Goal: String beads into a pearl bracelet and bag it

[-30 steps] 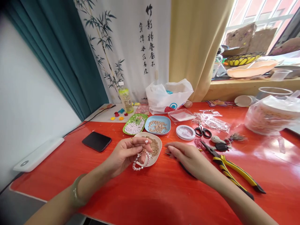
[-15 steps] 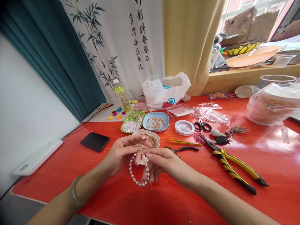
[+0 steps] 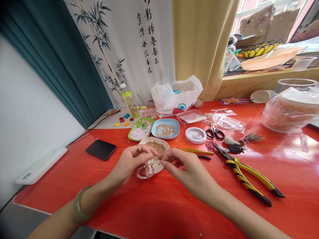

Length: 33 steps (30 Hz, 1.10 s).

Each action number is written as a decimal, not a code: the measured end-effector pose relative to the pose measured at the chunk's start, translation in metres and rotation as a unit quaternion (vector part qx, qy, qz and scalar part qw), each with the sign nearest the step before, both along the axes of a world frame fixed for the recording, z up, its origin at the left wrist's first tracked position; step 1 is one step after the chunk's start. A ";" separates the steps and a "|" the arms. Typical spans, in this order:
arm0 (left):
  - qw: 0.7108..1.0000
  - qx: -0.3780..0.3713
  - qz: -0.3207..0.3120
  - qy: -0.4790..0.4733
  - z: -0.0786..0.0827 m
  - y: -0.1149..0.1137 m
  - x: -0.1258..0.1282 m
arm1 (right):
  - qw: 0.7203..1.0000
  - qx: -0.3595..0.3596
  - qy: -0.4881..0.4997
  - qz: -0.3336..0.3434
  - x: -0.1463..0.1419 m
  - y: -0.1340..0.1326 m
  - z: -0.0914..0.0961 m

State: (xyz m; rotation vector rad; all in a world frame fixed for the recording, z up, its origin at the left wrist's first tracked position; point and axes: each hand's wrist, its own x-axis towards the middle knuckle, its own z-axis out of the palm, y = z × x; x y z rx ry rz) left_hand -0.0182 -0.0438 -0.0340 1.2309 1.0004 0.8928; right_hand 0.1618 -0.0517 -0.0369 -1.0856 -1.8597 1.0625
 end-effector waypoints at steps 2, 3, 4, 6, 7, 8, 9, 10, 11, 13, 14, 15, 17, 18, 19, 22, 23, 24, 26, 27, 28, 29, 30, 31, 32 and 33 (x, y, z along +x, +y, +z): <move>0.999 -0.020 -0.035 0.036 -0.004 -0.001 0.001 | 0.996 0.069 -0.054 0.003 0.003 -0.004 0.006; 0.996 -0.027 -0.063 0.052 -0.006 -0.002 0.001 | 0.993 0.092 -0.072 0.006 0.004 -0.005 0.009; 0.993 -0.029 -0.091 0.066 -0.008 -0.003 0.002 | 0.991 0.106 -0.086 0.010 0.005 -0.007 0.011; 0.988 -0.010 -0.123 0.093 -0.010 -0.004 0.003 | 0.987 0.119 -0.110 0.022 0.006 -0.007 0.013; 0.987 0.005 -0.120 0.109 -0.010 -0.004 0.003 | 0.984 0.123 -0.124 0.028 0.007 -0.007 0.012; 0.986 0.020 -0.106 0.128 -0.010 -0.005 0.003 | 0.981 0.131 -0.140 0.032 0.007 -0.006 0.011; 0.985 0.032 -0.086 0.145 -0.009 -0.005 0.003 | 0.977 0.142 -0.157 0.035 0.006 -0.006 0.009; 0.985 0.037 -0.068 0.153 -0.008 -0.005 0.004 | 0.972 0.158 -0.172 0.035 0.006 -0.005 0.006; 0.986 0.034 -0.061 0.148 -0.007 -0.005 0.004 | 0.966 0.175 -0.186 0.033 0.006 -0.005 0.004; 0.992 0.000 -0.084 0.099 -0.006 -0.003 0.005 | 0.958 0.200 -0.206 0.025 0.005 -0.004 -0.001; 0.992 -0.021 -0.100 0.067 -0.006 -0.002 0.005 | 0.956 0.201 -0.214 0.022 0.005 -0.004 -0.002; 0.992 -0.041 -0.111 0.040 -0.007 -0.001 0.006 | 0.955 0.195 -0.222 0.019 0.005 -0.004 -0.003; 0.991 -0.065 -0.112 0.012 -0.009 0.002 0.006 | 0.957 0.167 -0.238 0.018 0.005 -0.003 -0.003; 0.992 -0.069 -0.107 0.008 -0.011 0.004 0.005 | 0.958 0.150 -0.244 0.020 0.006 -0.002 -0.003; 0.992 -0.070 -0.103 0.008 -0.013 0.006 0.005 | 0.959 0.133 -0.249 0.024 0.006 0.000 -0.002; 0.992 -0.069 -0.102 0.018 -0.018 0.010 0.002 | 0.962 0.096 -0.255 0.015 0.008 0.011 0.004; 0.992 -0.066 -0.101 0.026 -0.019 0.012 0.002 | 0.961 0.093 -0.259 0.003 0.009 0.018 0.007; 0.992 -0.062 -0.100 0.034 -0.020 0.013 0.001 | 0.958 0.095 -0.272 -0.011 0.009 0.025 0.009; 0.993 -0.049 -0.096 0.049 -0.024 0.016 0.000 | 0.943 0.120 -0.311 -0.026 0.007 0.045 0.013; 0.993 -0.043 -0.092 0.056 -0.025 0.018 0.000 | 0.932 0.131 -0.337 -0.030 0.005 0.057 0.014; 0.994 -0.038 -0.085 0.064 -0.027 0.019 0.000 | 0.920 0.140 -0.365 -0.025 0.003 0.070 0.014; 0.994 -0.031 -0.075 0.073 -0.029 0.020 0.000 | 0.904 0.151 -0.399 -0.021 -0.001 0.083 0.012; 0.994 -0.020 -0.064 0.085 -0.031 0.022 0.000 | 0.897 0.150 -0.415 -0.026 -0.005 0.096 0.010; 0.994 -0.006 -0.050 0.096 -0.033 0.024 0.000 | 0.891 0.149 -0.428 -0.031 -0.009 0.108 0.006; 0.993 0.012 -0.038 0.108 -0.036 0.025 -0.001 | 0.884 0.148 -0.442 -0.036 -0.013 0.119 0.002; 0.992 0.032 -0.027 0.121 -0.038 0.027 -0.002 | 0.876 0.144 -0.459 -0.042 -0.017 0.129 -0.002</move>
